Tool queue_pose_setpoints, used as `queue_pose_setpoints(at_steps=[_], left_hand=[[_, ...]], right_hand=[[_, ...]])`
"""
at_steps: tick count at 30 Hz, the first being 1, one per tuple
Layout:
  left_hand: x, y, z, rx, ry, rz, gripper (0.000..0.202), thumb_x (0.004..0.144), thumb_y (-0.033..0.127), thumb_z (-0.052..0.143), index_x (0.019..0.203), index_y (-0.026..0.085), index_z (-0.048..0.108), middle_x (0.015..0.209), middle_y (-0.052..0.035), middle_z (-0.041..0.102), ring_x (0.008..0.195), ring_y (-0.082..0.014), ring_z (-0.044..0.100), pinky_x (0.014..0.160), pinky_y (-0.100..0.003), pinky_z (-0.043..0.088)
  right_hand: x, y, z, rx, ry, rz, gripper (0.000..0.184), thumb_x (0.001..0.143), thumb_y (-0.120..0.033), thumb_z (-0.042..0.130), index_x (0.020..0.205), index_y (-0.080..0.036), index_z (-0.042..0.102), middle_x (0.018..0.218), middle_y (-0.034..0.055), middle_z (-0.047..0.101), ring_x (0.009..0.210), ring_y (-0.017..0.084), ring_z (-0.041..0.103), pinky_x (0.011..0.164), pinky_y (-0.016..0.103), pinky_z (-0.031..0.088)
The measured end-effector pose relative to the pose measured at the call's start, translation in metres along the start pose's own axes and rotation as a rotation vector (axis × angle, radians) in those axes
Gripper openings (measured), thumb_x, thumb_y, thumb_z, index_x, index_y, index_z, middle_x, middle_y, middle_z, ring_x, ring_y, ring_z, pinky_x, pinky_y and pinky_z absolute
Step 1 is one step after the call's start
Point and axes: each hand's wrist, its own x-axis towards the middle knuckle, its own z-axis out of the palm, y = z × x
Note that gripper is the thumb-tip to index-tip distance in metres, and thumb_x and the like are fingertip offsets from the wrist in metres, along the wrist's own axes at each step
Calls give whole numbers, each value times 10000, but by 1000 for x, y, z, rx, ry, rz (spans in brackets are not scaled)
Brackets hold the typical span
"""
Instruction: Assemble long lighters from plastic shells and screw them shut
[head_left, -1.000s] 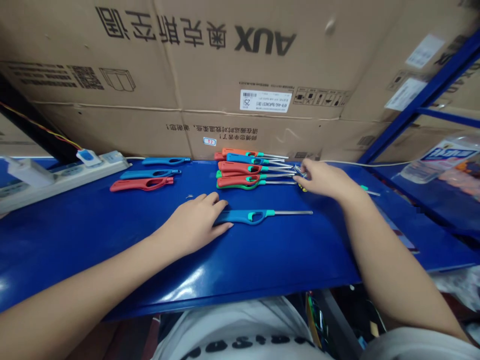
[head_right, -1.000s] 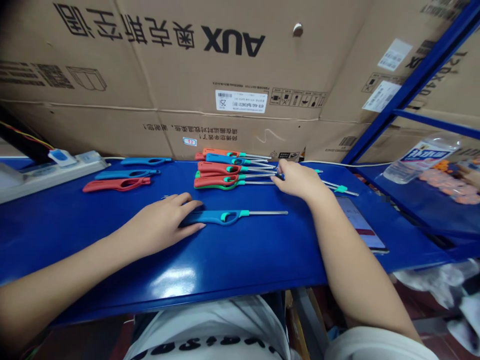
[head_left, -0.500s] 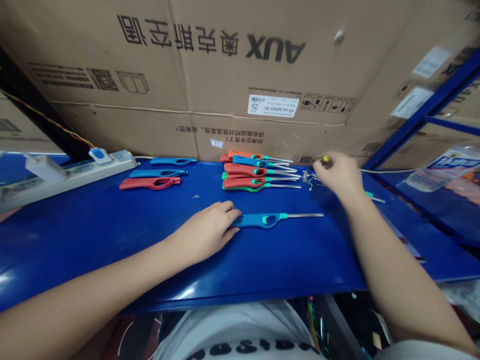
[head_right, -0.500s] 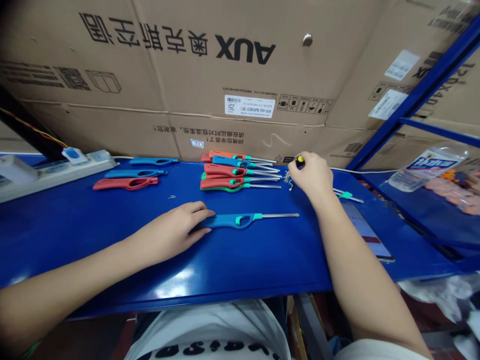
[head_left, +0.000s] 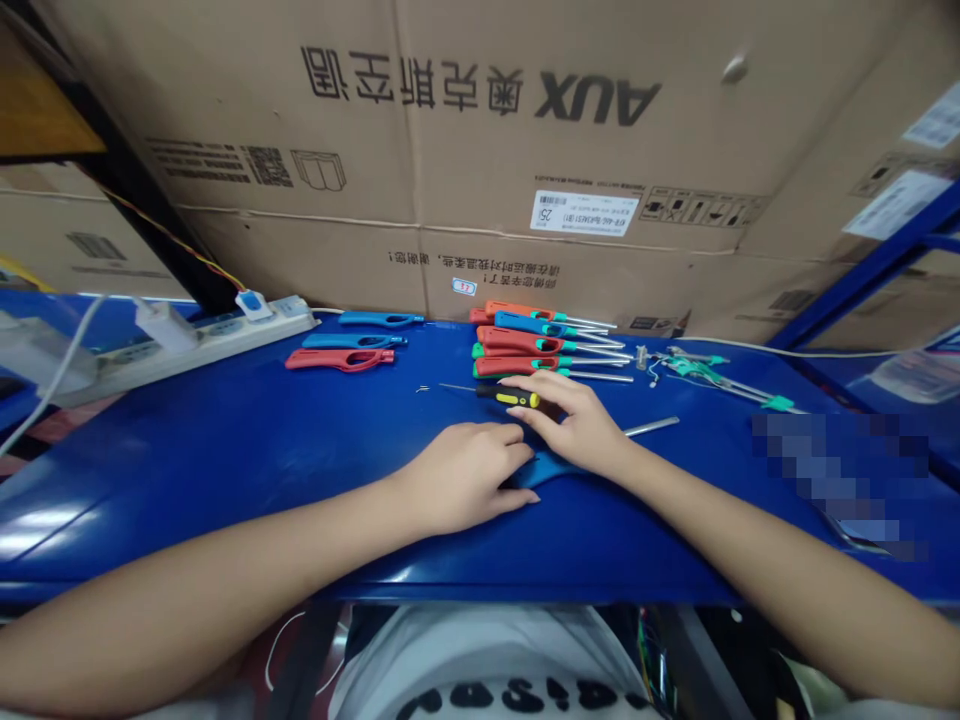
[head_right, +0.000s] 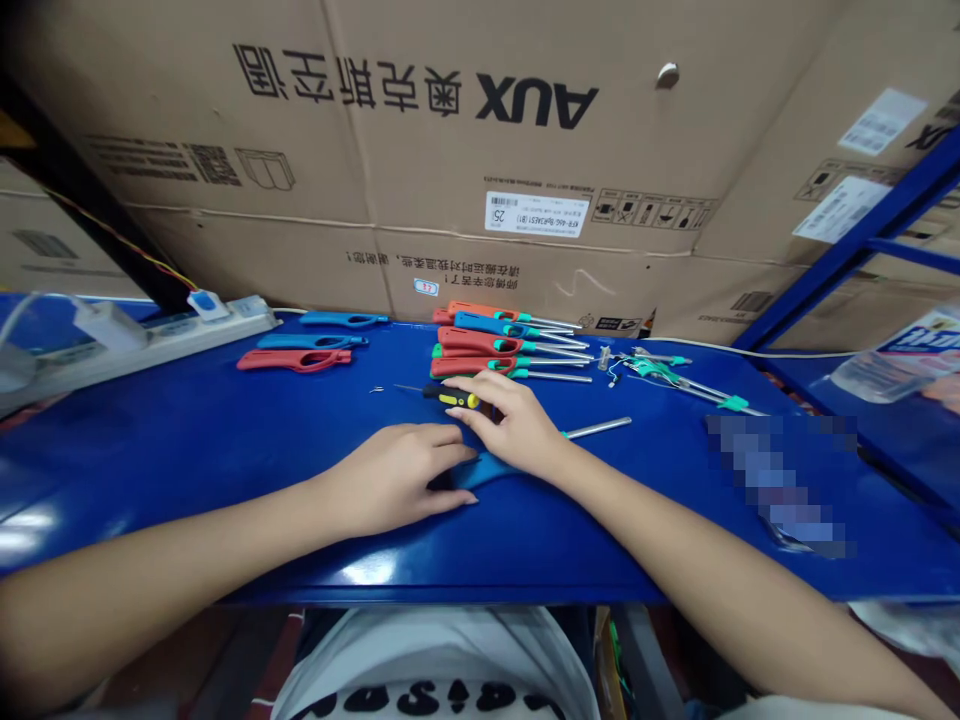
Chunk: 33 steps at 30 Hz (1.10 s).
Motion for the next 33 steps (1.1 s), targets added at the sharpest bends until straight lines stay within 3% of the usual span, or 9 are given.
queue_pose_setpoints(at_steps=[11,19,23,25,29,33], left_hand=[[0,1,0,-51,31,24,364,908,480,672,1061,155,732,1056,-113,730,946,-295,689,808,-407,553],[-1,1,0,-40,21,6,374,916,499,654,1035,153,731,1034,-97,723,919,-276,687,768,-370,537],[-1,0,1,-40,26,-1,357,911,502,659,1009,166,729,1001,-76,713,875,-256,684,724,-346,521],[-1,0,1,-41,32,-1,350,909,503,660,1010,174,728,971,-65,702,850,-243,682,692,-330,507],[-1,-1,0,-54,44,-6,338,915,492,658,1039,185,727,958,-51,687,821,-223,676,644,-313,484],[0,-2,1,-71,57,-14,338,916,487,660,1080,197,721,992,-41,685,818,-209,675,634,-307,478]], right_hand=[[16,2,16,116,-104,25,307,938,-326,645,1239,-287,697,1015,54,684,827,180,635,813,370,550],[18,1,17,155,-90,72,306,931,-332,651,1227,-267,699,1120,78,705,1000,228,656,895,418,533],[21,-3,15,213,-22,99,286,934,-345,636,1204,-272,700,1174,68,703,1053,229,650,886,399,535],[24,-7,11,271,42,153,285,926,-368,643,1190,-277,696,1159,59,705,943,203,664,778,353,544],[29,-16,-3,418,157,290,324,907,-464,650,1166,-273,691,794,5,665,514,110,503,486,274,422],[28,-18,-17,439,264,300,299,905,-480,647,1114,-273,701,629,-35,534,446,99,436,422,260,350]])
